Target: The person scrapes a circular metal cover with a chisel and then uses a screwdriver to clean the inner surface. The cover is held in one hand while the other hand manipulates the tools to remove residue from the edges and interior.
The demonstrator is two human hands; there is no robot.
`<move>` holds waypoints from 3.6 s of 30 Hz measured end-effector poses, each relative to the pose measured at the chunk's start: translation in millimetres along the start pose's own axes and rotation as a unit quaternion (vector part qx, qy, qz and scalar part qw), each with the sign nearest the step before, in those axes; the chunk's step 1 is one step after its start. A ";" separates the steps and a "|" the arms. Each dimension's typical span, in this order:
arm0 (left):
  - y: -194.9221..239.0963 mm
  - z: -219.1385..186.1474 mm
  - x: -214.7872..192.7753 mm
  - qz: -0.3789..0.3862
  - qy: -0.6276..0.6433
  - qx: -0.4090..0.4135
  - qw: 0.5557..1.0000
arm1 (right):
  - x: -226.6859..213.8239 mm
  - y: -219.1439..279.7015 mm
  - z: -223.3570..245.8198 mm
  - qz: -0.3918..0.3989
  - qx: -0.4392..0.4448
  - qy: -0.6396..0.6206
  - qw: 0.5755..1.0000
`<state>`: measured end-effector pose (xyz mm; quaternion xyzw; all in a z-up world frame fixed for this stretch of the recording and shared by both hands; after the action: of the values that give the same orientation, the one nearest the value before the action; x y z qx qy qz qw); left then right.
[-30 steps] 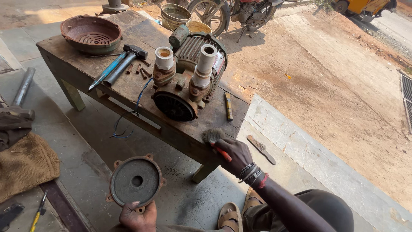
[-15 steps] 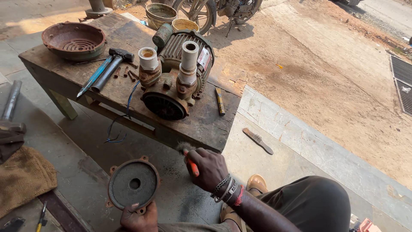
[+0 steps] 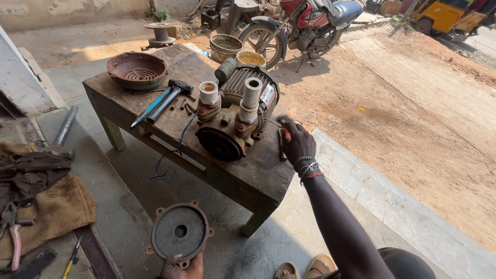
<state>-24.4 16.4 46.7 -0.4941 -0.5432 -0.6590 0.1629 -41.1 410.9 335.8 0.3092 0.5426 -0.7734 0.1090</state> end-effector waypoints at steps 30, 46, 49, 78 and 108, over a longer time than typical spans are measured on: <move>69.5 131.2 214.0 0.275 -0.143 0.020 0.951 | -85.5 69.3 -61.1 0.280 -0.012 -0.070 0.957; -2.7 135.5 137.8 0.323 -0.193 0.162 0.912 | -81.3 77.0 -46.5 0.374 0.016 0.018 0.927; -5.0 132.1 134.5 0.329 -0.189 0.162 0.911 | -70.3 75.7 -48.0 0.361 0.009 0.021 0.932; -52.2 16.9 81.8 0.161 0.104 -0.026 0.981 | -11.7 174.1 233.3 0.679 -0.266 -0.453 0.512; -9.5 6.7 147.7 0.314 -0.176 0.099 0.928 | -65.8 120.3 145.9 0.364 -0.104 -0.096 0.920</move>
<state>-96.1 73.2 163.3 -0.7288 -0.4428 -0.4195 0.3111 18.7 221.0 314.4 0.3962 0.4569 -0.6455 0.4665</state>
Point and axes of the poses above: each hand's wrist, its own y-axis away from the middle knuckle, its own x-axis out of the palm, z = x × y, the point moved 6 cm from there along -y, towards the middle knuckle, and after that the axes turned 15 degrees about -z, right-handed, at the moved point
